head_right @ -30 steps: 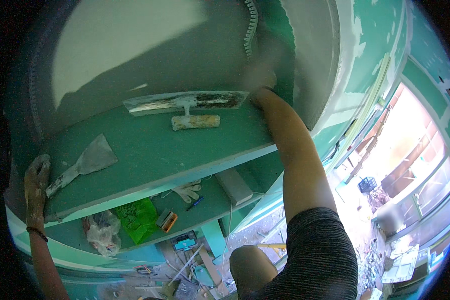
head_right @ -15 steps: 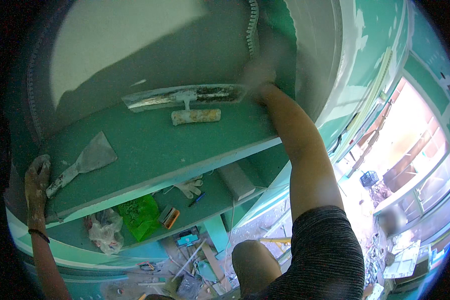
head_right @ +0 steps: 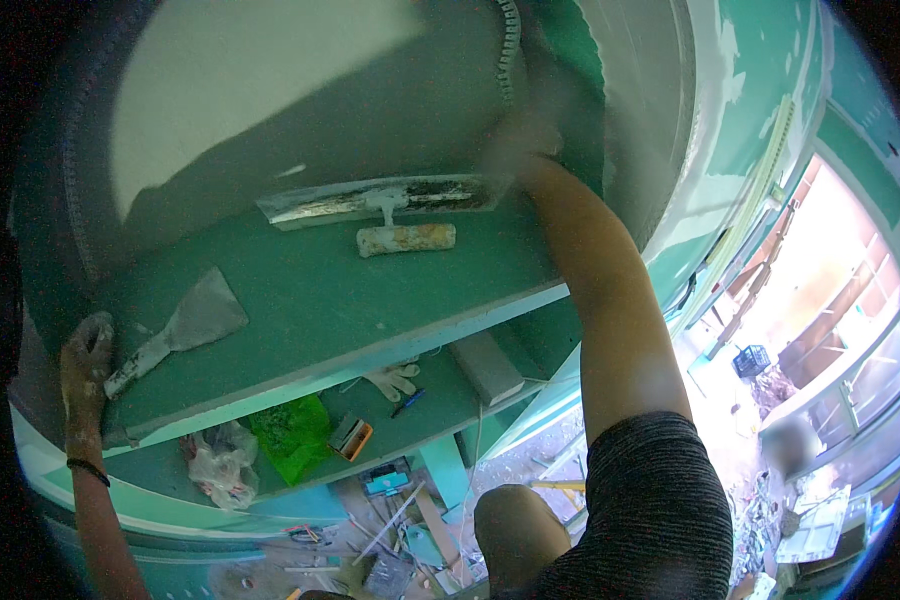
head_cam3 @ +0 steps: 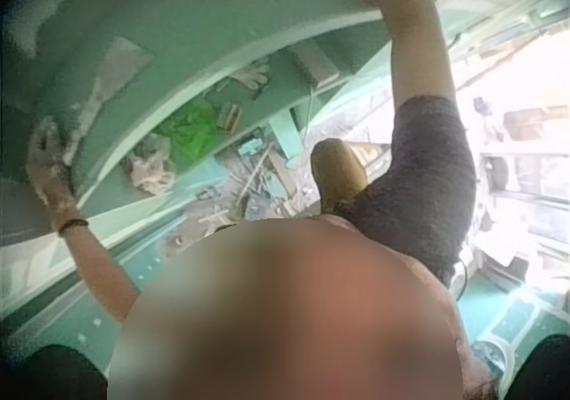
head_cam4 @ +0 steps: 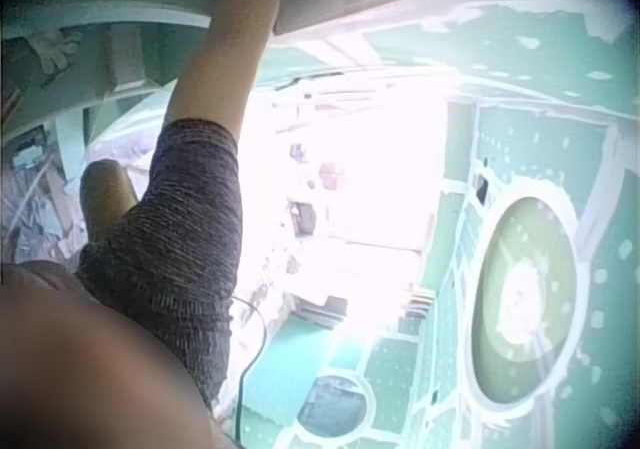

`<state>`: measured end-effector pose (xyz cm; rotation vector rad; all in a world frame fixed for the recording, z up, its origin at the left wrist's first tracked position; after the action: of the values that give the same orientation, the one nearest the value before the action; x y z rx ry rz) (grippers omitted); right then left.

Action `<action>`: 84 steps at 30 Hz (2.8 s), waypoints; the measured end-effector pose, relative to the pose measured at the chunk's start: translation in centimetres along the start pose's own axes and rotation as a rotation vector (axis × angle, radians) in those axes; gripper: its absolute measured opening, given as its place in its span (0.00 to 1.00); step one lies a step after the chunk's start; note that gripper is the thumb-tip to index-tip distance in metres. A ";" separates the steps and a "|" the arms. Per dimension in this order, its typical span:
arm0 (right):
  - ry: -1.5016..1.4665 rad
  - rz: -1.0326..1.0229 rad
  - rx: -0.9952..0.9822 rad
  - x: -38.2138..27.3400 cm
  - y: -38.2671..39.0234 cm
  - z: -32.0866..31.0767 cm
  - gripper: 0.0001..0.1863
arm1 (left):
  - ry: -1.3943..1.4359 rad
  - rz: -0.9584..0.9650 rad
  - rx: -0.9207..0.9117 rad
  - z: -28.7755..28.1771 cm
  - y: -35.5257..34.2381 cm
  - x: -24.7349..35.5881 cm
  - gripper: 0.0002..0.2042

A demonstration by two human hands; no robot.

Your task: Installing a flexible plastic corner bead and applying joint compound to a curved drywall joint.

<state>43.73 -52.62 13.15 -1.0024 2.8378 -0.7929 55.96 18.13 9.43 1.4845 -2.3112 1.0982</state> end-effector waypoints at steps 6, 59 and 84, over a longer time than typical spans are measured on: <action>-0.216 0.078 0.039 1.8 0.6 -0.4 0.20 | 0.022 -0.004 0.004 0.3 -0.2 0.2 0.20; -0.858 0.036 0.480 1.0 2.1 -6.9 0.29 | 0.025 0.000 -0.003 0.4 -0.5 -0.5 0.20; -0.626 -0.093 0.444 -0.9 2.3 -5.1 0.31 | 0.122 -0.066 -0.043 0.8 -1.2 -2.9 0.20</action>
<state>42.13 -48.25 16.34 -1.0724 1.9951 -0.8702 58.52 19.38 7.99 1.4265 -2.1741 1.0833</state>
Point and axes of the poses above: each hand's wrist, its own y-axis away from the middle knuckle, its own z-axis out of the palm, x = y × z, the point moved 8 cm from there along -y, towards the middle knuckle, and after that the axes turned 2 degrees about y, right-handed, at the moved point
